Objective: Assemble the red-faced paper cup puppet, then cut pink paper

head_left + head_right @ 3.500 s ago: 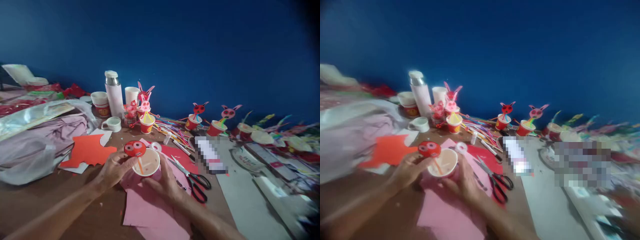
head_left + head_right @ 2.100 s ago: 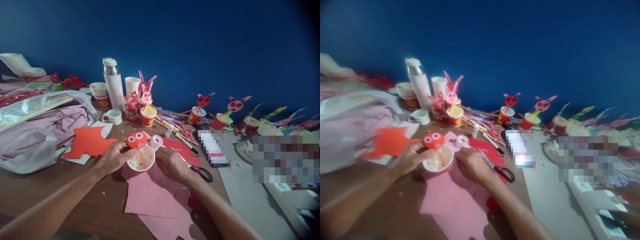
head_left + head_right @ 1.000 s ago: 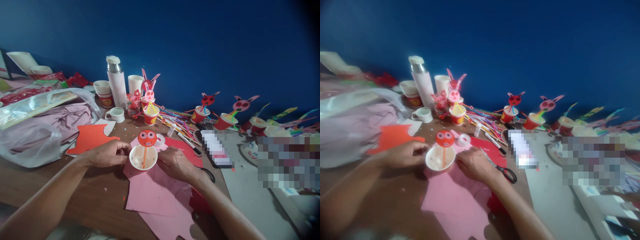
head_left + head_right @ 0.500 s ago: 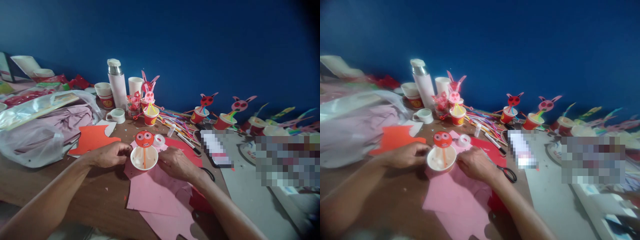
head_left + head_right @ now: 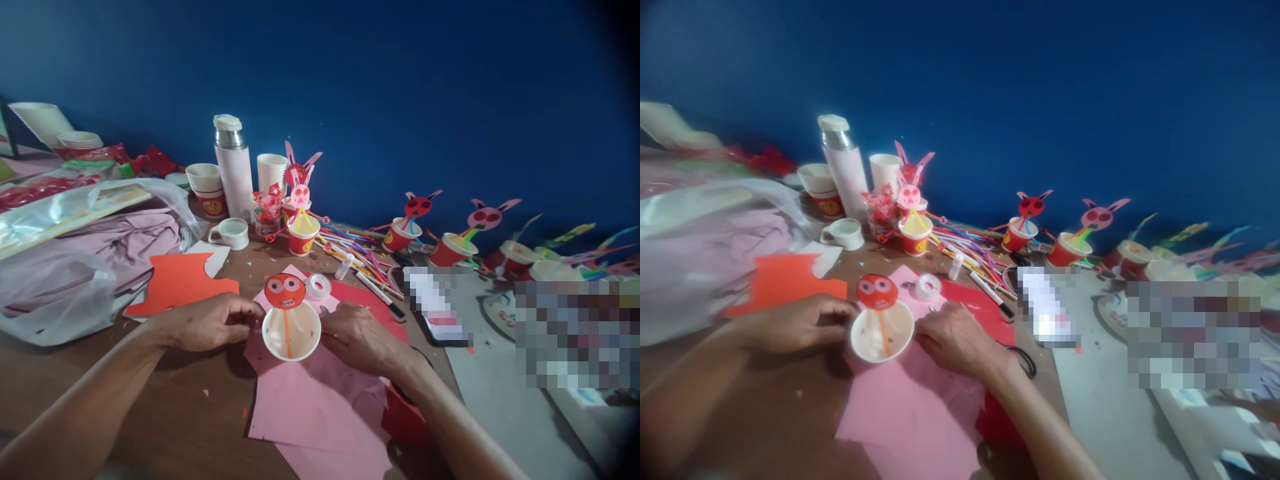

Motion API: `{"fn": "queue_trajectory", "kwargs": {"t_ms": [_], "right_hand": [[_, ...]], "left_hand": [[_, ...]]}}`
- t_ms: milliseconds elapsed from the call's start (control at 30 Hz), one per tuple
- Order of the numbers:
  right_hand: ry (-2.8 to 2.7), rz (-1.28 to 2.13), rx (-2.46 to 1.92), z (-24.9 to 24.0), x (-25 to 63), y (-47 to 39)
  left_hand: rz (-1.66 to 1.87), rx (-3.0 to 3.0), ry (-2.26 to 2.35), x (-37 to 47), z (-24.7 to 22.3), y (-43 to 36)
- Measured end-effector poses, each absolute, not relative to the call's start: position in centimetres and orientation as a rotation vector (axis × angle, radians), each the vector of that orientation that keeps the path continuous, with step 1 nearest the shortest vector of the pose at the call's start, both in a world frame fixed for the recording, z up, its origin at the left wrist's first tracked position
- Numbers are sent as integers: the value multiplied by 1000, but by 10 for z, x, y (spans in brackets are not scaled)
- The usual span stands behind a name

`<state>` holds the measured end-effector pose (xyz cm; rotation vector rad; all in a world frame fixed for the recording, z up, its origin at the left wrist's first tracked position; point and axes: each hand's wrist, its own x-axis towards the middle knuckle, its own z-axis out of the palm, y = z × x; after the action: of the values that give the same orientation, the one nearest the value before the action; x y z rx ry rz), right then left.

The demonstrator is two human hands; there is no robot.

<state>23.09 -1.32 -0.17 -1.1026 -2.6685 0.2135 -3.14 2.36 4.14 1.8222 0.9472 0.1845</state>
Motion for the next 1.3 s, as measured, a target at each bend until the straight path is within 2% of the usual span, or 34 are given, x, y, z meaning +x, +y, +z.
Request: {"fn": "queue_trajectory", "kwargs": {"t_ms": [333,733,967,1300], "right_hand": [[-2730,256,-1213,7,229,-16],[-2584,634,-1372,12,218,-20],[-2533,590,-1302,2,219,-18],[-2447,362,-1308,-20,220,-17]], "left_hand": [[76,1864,996,-31,37,25],[176,1837,1003,-22,33,24],[336,1815,1040,-19,24,21],[335,1917,1124,-21,21,22]]}}
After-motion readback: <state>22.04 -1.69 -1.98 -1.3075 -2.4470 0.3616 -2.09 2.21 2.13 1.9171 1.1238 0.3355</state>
